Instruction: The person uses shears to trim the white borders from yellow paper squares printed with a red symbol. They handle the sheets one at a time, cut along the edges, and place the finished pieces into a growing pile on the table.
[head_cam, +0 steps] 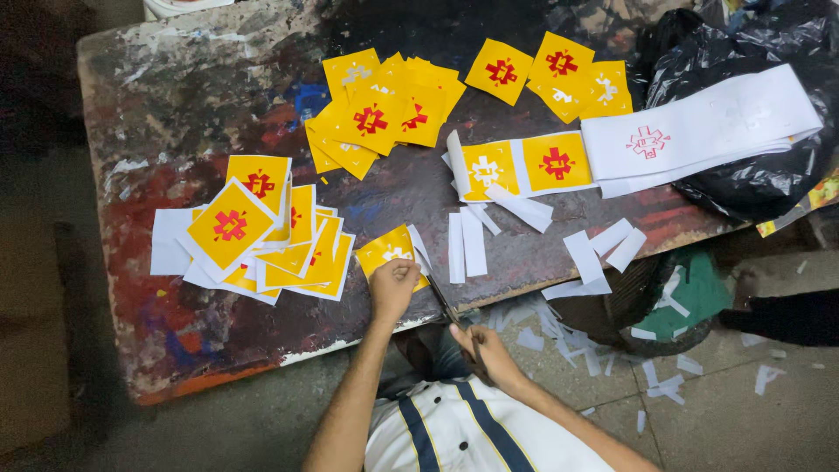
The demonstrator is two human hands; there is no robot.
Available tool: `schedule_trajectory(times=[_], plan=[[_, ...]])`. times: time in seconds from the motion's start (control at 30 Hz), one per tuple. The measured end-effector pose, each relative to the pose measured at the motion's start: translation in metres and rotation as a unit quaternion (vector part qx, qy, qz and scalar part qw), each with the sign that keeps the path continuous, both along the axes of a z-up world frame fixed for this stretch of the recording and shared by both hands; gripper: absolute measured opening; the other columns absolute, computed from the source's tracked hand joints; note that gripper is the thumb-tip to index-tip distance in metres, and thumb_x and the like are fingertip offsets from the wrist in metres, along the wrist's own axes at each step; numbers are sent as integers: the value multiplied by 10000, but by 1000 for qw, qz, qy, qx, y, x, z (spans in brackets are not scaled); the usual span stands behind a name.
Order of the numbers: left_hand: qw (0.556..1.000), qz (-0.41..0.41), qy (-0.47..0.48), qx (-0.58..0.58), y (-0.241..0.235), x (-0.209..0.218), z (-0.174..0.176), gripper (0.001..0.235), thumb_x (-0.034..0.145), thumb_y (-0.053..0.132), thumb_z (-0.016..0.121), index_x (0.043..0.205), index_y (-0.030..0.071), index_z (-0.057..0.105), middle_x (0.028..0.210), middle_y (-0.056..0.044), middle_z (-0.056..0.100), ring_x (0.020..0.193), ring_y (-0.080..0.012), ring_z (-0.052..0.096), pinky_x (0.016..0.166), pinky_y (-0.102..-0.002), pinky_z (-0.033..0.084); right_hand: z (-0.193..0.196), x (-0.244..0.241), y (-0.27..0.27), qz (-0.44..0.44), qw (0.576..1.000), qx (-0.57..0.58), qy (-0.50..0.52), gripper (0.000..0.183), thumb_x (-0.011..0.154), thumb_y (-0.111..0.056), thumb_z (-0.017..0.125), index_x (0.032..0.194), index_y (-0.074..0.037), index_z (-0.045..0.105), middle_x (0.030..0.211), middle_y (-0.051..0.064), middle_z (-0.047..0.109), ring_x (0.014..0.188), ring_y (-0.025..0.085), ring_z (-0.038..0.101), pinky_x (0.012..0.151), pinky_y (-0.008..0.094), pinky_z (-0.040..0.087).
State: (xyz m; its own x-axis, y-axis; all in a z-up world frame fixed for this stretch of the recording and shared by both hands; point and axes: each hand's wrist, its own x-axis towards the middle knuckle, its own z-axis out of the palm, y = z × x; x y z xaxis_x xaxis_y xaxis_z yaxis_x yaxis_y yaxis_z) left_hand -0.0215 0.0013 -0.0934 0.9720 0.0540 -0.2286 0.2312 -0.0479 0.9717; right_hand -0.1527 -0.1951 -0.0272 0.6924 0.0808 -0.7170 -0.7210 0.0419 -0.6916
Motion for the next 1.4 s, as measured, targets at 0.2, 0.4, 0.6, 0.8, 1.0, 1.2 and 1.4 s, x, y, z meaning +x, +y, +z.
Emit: schedule_trajectory(times=[0.2,0.4,0.6,0.8,1.0,1.2,1.4], plan=[[1000,5,9,-21,0,0,-2,128,900,83,724,938,-38,736,768,-96,758,678,-138,742,630,-268,613,0,9,18,-7,996,-74,-58,491,913,-468,728,645,-117,513,512,-24,466,421,73,400,399,268,279],[999,16,10,-26,-1,-1,3,127,898,88,724,937,-33,730,758,-99,752,670,-142,741,620,-272,617,-8,5,18,-11,996,-66,-53,509,915,-447,739,623,-124,475,514,-37,439,431,74,369,410,277,270],[1000,9,-9,25,-1,-1,8,145,901,111,727,933,-30,738,745,-82,761,649,-125,744,617,-265,604,-12,6,19,-1,992,-99,-81,554,904,-420,781,620,-132,402,516,-44,418,443,63,354,407,273,266],[1000,3,-11,0,1,-1,8,152,904,110,727,942,-37,733,741,-82,750,645,-119,732,610,-261,606,16,20,18,-24,999,-26,2,473,885,-445,752,646,-143,478,500,-32,431,352,81,357,344,273,231],[1000,2,-14,-4,1,-2,8,154,900,111,731,950,-34,733,747,-75,753,651,-113,736,609,-257,607,21,50,26,-16,1000,-5,-27,520,904,-488,744,653,-121,474,486,-18,443,341,77,362,336,256,235],[998,4,-42,52,0,-3,29,131,886,125,738,916,-3,740,731,-75,758,645,-136,736,604,-289,575,13,50,29,-15,1000,-7,-19,493,892,-416,766,656,-120,450,493,-23,430,341,78,345,318,269,210],[939,-37,-157,303,-1,0,81,107,815,155,739,810,48,727,860,-120,736,812,-289,710,746,-426,543,26,34,-5,-68,996,64,9,417,915,-408,712,718,-102,510,524,-16,459,356,84,363,330,262,241]])
